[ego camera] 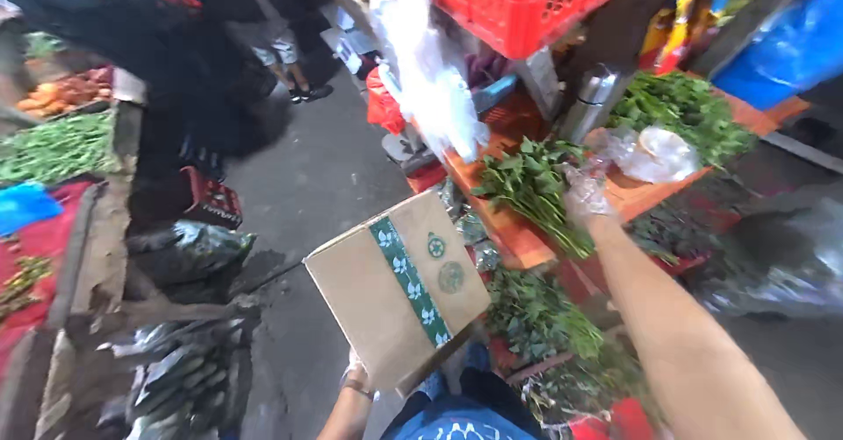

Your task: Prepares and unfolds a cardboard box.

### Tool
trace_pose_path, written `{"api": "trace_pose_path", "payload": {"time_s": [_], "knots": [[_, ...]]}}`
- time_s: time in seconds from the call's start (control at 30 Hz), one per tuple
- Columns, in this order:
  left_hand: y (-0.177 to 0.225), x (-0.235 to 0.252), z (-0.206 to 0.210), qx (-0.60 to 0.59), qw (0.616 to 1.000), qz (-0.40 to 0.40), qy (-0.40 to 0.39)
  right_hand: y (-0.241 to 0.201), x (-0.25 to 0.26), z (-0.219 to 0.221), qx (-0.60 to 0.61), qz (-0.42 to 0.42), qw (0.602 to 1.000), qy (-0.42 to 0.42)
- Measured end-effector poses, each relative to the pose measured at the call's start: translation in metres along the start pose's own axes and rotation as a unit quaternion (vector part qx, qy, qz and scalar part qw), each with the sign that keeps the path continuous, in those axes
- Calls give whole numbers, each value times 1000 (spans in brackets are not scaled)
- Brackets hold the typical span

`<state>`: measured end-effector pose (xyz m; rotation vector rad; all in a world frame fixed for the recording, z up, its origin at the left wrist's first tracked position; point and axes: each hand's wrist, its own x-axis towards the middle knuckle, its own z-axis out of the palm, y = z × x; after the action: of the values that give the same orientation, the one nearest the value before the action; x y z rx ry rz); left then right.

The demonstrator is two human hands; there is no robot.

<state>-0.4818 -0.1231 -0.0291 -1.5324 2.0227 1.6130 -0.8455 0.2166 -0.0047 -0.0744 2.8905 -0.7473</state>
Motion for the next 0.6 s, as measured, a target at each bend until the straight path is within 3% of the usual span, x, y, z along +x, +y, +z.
{"api": "trace_pose_path", "payload": {"time_s": [0.1,0.2,0.23,0.3,0.4,0.5,0.6], "knots": [[0,-14,-9,43,998,-19,-36,-32,23,-4,-82,-61,994,30],[-9,0,-1,-21,999,-24,-11,-89,-17,5,48,-170,979,105],[-8,7,7,-99,995,-29,10,-111,-42,11,91,-208,971,74],[0,25,23,-242,967,-54,65,-154,-86,30,150,-275,948,-65],[4,52,28,-261,953,-72,133,-203,-116,52,108,-408,895,-143],[-2,68,23,-256,947,-105,166,-222,-124,54,27,-424,892,-154],[0,73,18,-303,926,-119,189,-219,-130,58,-12,-396,889,-230]]}}
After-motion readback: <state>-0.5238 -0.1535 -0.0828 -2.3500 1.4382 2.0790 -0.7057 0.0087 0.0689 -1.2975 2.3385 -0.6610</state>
